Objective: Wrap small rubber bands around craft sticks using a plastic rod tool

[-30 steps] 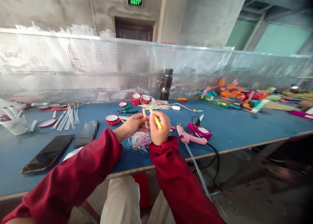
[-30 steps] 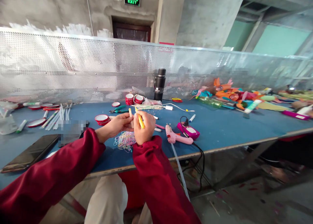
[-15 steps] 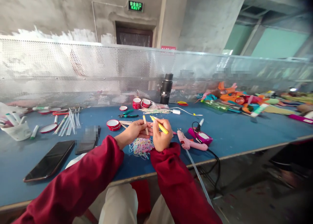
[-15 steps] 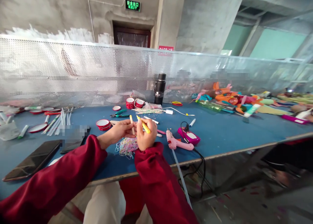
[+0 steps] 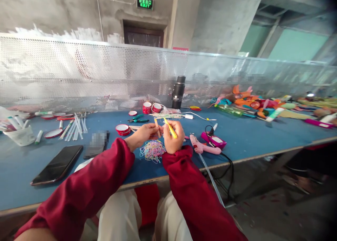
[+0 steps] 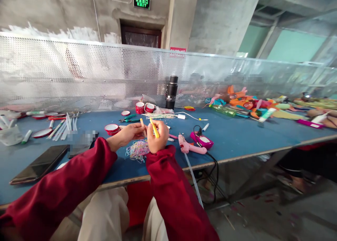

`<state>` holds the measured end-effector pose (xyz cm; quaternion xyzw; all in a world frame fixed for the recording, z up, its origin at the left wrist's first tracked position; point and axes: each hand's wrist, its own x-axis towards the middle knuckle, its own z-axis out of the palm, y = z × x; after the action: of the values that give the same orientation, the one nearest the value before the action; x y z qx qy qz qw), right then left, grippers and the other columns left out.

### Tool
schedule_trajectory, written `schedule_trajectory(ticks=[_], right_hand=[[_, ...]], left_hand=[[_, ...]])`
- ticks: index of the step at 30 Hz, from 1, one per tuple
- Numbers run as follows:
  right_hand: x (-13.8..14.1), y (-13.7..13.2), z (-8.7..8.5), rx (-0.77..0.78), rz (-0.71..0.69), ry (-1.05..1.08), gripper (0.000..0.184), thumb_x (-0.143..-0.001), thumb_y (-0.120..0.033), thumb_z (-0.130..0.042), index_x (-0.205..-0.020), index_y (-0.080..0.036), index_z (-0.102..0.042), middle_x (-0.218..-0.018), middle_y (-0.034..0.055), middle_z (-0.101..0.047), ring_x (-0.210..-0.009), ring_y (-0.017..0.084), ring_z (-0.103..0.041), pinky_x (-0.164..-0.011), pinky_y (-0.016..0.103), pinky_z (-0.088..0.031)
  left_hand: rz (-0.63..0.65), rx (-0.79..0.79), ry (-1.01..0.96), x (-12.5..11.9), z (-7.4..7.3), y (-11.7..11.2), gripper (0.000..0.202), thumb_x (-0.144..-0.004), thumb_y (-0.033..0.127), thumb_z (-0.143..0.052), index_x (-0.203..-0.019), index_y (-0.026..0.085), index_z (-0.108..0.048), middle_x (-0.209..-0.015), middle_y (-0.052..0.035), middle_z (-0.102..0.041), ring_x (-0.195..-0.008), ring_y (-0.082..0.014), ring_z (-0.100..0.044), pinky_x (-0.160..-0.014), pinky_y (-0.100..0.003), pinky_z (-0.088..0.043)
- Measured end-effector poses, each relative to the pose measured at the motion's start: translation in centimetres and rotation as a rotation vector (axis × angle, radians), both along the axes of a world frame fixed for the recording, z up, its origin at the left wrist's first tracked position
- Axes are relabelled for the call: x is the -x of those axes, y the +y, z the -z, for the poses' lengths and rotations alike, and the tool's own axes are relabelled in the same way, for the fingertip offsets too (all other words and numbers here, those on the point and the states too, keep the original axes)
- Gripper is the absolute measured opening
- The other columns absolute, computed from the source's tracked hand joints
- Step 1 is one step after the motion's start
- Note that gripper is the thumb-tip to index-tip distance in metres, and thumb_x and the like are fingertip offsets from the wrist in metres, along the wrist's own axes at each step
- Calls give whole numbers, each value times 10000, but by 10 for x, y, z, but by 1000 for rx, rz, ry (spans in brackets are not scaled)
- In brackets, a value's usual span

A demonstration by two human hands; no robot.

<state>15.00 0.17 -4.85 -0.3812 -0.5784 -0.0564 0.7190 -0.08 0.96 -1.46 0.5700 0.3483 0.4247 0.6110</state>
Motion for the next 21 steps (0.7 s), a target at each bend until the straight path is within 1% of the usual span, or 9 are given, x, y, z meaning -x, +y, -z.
schedule_trajectory(ticks=[2,5,9,12,17,21], right_hand=[[1,2,1,-4,-5,22,167,-981,-380,-619,-990,-217,-652,-876,60,-754,-802,207,-709,-748,340,-572],[2,3,1,14,-28,48,172,-988,-386,-605,-958,-219,-629,-845,54,-745,-787,202,-702,-748,336,-568],[2,-2,-4,44,-50,32,233,-1017,-412,-569,-895,-222,-625,-795,41,-741,-760,196,-693,-736,325,-545],[1,-7,-8,57,-37,22,285,-1025,-434,-566,-849,-225,-644,-774,35,-743,-741,193,-682,-737,328,-527],[-4,-13,-14,57,-77,52,278,-1033,-436,-562,-941,-224,-715,-837,49,-768,-787,213,-712,-763,352,-535],[-9,-17,-17,59,-84,120,218,-992,-422,-621,-1006,-231,-726,-954,61,-792,-851,227,-741,-795,371,-567]], left_hand=[[-1,-23,25,0,1,1,248,-841,367,-829,-939,146,-778,-934,-85,-773,-794,-145,-683,-726,-236,-517],[-17,-79,84,0,2,3,245,-851,389,-803,-928,157,-790,-895,-75,-768,-749,-133,-640,-641,-214,-442],[-39,-149,140,3,1,4,319,-840,452,-797,-922,144,-777,-818,-63,-726,-662,-113,-559,-558,-214,-337],[-28,-143,158,3,-1,2,349,-834,478,-794,-894,138,-750,-823,-59,-705,-626,-98,-511,-526,-216,-285],[12,-96,174,1,-3,-3,287,-877,421,-754,-884,138,-710,-909,-69,-723,-682,-95,-568,-565,-205,-324],[49,-71,183,-1,-3,-6,269,-893,403,-748,-903,140,-693,-885,-66,-735,-654,-95,-573,-580,-220,-349]])
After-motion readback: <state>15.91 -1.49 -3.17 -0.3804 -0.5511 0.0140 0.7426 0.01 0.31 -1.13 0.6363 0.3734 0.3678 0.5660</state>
